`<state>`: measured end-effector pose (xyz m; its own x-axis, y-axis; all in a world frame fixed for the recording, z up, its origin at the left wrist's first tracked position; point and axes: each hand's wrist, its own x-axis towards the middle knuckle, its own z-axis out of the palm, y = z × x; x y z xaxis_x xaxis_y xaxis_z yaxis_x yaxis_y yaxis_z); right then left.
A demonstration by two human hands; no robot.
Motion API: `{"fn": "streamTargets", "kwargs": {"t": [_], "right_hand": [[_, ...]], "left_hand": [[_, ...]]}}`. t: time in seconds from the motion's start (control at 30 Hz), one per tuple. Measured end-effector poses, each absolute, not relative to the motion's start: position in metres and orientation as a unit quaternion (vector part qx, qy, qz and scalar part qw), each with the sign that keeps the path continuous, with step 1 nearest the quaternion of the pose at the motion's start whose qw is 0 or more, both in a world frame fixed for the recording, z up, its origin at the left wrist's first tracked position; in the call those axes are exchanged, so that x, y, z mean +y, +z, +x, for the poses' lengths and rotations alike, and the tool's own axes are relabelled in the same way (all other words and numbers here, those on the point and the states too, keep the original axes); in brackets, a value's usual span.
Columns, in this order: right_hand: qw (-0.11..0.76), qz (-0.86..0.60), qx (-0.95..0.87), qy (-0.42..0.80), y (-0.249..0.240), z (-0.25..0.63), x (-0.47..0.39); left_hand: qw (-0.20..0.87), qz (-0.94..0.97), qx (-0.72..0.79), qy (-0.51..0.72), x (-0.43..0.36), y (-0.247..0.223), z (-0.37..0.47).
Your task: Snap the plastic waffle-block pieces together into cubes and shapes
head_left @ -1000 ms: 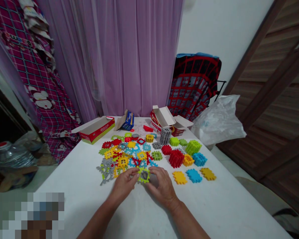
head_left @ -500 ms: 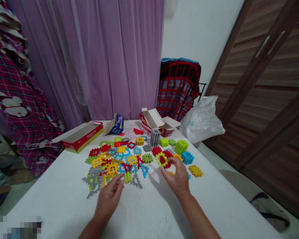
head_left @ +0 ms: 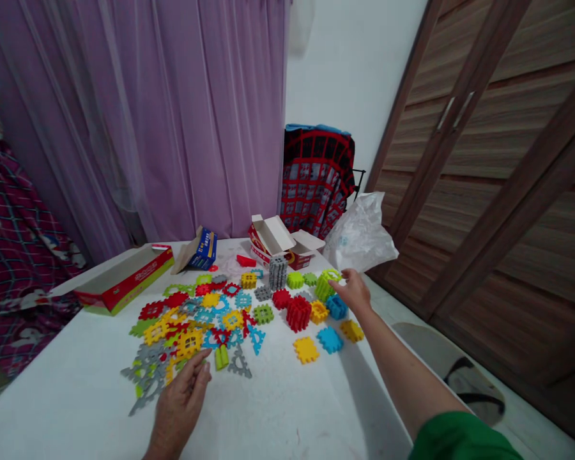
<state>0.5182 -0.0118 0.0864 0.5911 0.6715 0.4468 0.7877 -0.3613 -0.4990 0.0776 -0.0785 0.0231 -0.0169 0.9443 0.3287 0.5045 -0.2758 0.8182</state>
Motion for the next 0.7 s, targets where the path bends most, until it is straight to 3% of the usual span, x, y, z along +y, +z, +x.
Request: {"fn": "streamTargets", "kwargs": {"t": [0.7], "right_hand": [[0.295,-0.820,-0.484,-0.080,0.0803,0.5212,-0.0116]], "left_hand": [[0.266,0.654,0.554,0.440,-0.0782,0.0182,0.0776]]}}
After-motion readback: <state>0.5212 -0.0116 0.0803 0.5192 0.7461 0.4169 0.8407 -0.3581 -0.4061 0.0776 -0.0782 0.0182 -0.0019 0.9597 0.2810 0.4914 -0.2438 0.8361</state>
